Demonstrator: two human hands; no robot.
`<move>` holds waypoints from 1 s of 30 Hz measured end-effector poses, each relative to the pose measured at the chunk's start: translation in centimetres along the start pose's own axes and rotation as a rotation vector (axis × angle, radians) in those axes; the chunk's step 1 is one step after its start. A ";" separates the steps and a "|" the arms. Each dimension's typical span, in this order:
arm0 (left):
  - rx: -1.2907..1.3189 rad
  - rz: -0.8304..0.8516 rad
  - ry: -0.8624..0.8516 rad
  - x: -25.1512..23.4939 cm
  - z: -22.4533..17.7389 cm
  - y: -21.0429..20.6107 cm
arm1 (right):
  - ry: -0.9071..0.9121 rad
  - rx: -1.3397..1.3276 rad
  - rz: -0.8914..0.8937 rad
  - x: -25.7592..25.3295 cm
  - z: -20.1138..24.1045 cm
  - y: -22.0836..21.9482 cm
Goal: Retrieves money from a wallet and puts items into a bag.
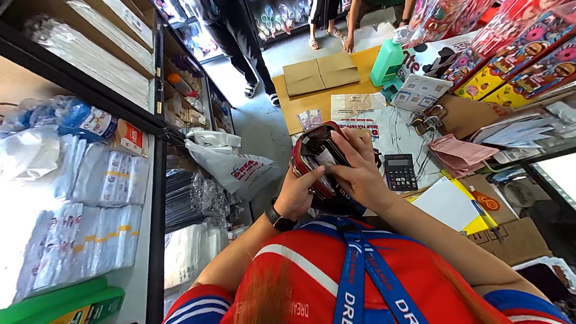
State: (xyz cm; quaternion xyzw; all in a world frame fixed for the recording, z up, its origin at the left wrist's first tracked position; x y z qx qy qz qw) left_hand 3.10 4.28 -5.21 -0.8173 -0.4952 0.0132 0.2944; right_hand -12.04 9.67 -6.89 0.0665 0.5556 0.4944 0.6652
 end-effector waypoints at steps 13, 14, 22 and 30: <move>0.018 0.027 -0.028 0.5 -0.3 0.1 | -0.143 -0.069 0.146 -1.6 1.0 0.7; 0.019 0.022 -0.031 0.5 -0.3 0.0 | -0.148 -0.055 0.145 -1.6 1.1 0.6; 0.012 0.025 -0.081 0.4 -0.3 -0.5 | -0.139 0.099 0.105 -2.0 1.6 0.1; 0.026 -0.003 -0.101 0.0 -0.3 -1.2 | 0.020 0.126 -0.004 -1.5 0.0 -0.6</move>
Point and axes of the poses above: each hand's wrist, its own x-axis away from the middle knuckle, its own y-axis out of the back of the hand, z = x × y, the point moved 2 cm from there along -x, towards the middle knuckle
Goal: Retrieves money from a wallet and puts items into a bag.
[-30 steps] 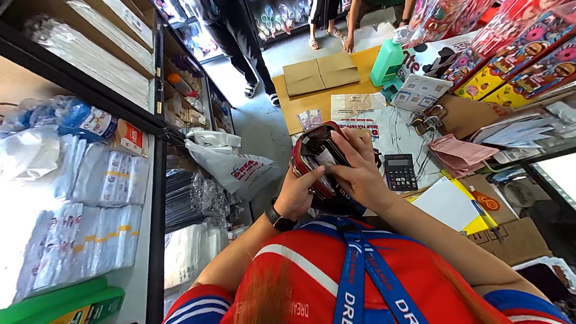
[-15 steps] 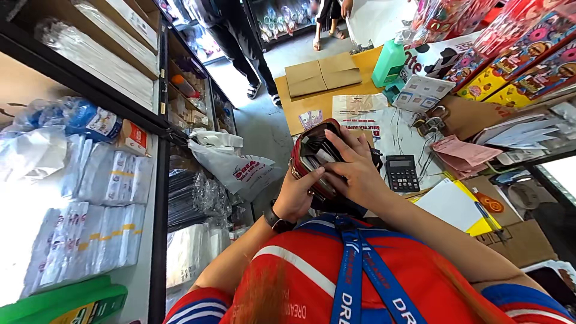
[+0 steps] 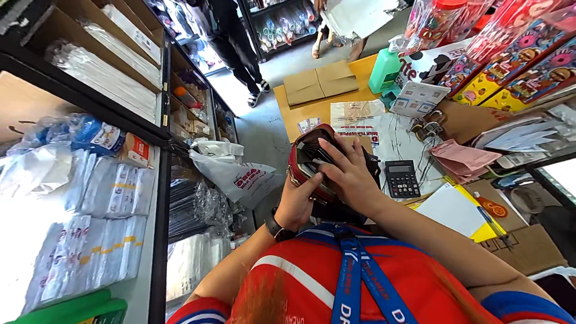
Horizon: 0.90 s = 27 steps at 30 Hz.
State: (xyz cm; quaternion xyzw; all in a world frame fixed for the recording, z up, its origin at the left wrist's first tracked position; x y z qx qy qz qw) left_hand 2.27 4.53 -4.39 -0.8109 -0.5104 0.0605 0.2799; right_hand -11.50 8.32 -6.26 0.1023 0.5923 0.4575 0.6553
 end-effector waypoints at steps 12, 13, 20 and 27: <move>-0.005 0.048 -0.009 -0.5 1.4 -1.5 | -0.056 -0.057 0.042 0.7 -2.0 2.3; -0.012 0.050 -0.015 -0.5 1.5 -1.7 | -0.058 -0.061 0.045 0.8 -2.2 2.5; -0.054 0.027 -0.080 -0.9 2.5 -3.7 | 0.038 -0.086 -0.050 1.6 -4.4 2.9; -0.113 -0.096 -0.092 -1.4 3.8 -6.2 | 0.111 -0.146 -0.070 1.9 -7.5 2.7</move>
Point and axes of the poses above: each hand's wrist, its own x-axis away from the middle knuckle, its own y-axis out of the back of the hand, z = x × y, the point moved 2 cm from there along -x, towards the middle knuckle
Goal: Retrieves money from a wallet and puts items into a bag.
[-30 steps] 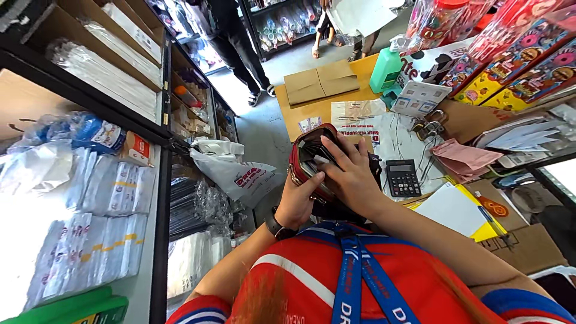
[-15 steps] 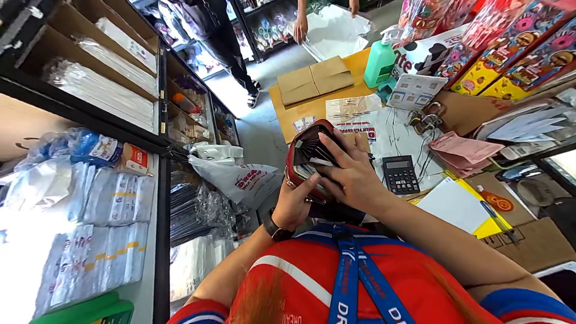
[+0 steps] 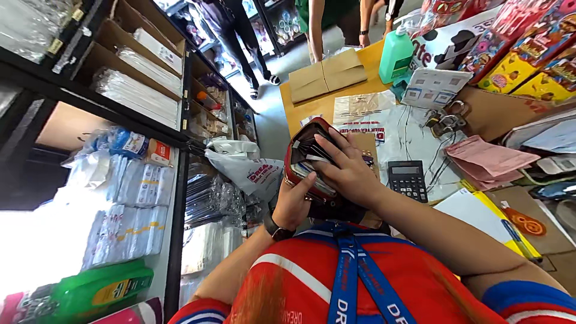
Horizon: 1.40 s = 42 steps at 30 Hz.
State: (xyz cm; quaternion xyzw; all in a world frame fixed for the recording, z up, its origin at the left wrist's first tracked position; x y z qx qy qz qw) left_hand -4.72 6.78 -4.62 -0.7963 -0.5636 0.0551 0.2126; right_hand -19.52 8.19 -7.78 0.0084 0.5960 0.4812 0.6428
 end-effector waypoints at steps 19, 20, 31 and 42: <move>0.197 -0.311 0.205 -10.4 -0.5 3.7 | -0.127 -0.185 0.079 -5.7 -5.9 -8.1; 0.211 -0.312 0.219 -11.1 -0.7 4.3 | -0.128 -0.160 0.087 -6.1 -6.2 -8.8; 0.299 -0.243 0.251 -17.7 -2.4 11.3 | -0.364 -0.024 0.614 -13.6 -6.5 -14.7; 0.548 -0.227 0.311 -21.0 -1.4 15.4 | -0.151 0.025 0.525 -14.6 -6.8 -17.7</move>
Point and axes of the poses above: each hand's wrist, its own x-axis away from the middle knuckle, its own y-axis out of the back of the hand, z = x × y, the point moved 2 cm from there along -x, towards the middle knuckle
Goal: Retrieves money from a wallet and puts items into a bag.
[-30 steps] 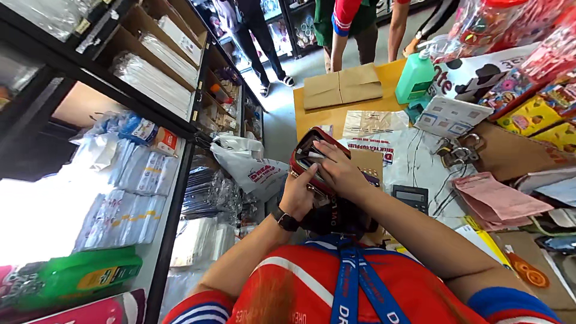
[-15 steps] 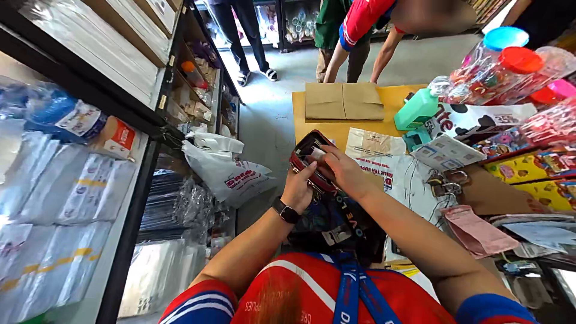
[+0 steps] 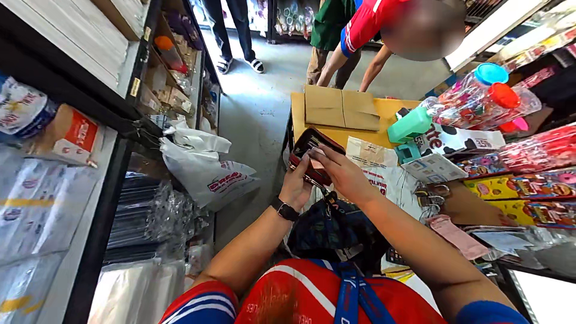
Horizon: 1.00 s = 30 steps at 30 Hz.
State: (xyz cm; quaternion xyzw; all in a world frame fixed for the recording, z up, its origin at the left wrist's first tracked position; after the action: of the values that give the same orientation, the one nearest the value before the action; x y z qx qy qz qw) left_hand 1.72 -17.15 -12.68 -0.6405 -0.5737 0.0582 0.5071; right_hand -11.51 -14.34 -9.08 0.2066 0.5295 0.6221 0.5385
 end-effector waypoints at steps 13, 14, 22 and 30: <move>0.117 -0.008 0.148 -0.7 -1.1 0.3 | 0.184 0.129 -0.253 1.9 0.8 -2.1; 0.120 -0.026 0.149 -0.9 -1.1 0.4 | 0.208 0.152 -0.274 2.1 1.0 -2.1; 0.110 -0.090 0.066 -2.2 -1.5 1.3 | 0.398 0.035 -0.203 4.0 2.6 -1.1; 0.092 -0.050 -0.070 -3.0 -1.6 2.2 | -0.128 -0.788 0.018 4.6 1.0 4.0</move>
State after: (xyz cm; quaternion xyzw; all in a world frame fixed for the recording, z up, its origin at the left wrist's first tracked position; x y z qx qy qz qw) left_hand 3.24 -20.12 -14.97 -0.5998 -0.6034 0.0941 0.5170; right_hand -14.01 -9.26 -6.60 0.0272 0.2141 0.7680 0.6030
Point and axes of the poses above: each hand's wrist, its own x-axis away from the middle knuckle, its own y-axis out of the back of the hand, z = x × y, the point moved 2 cm from there along -x, towards the middle knuckle
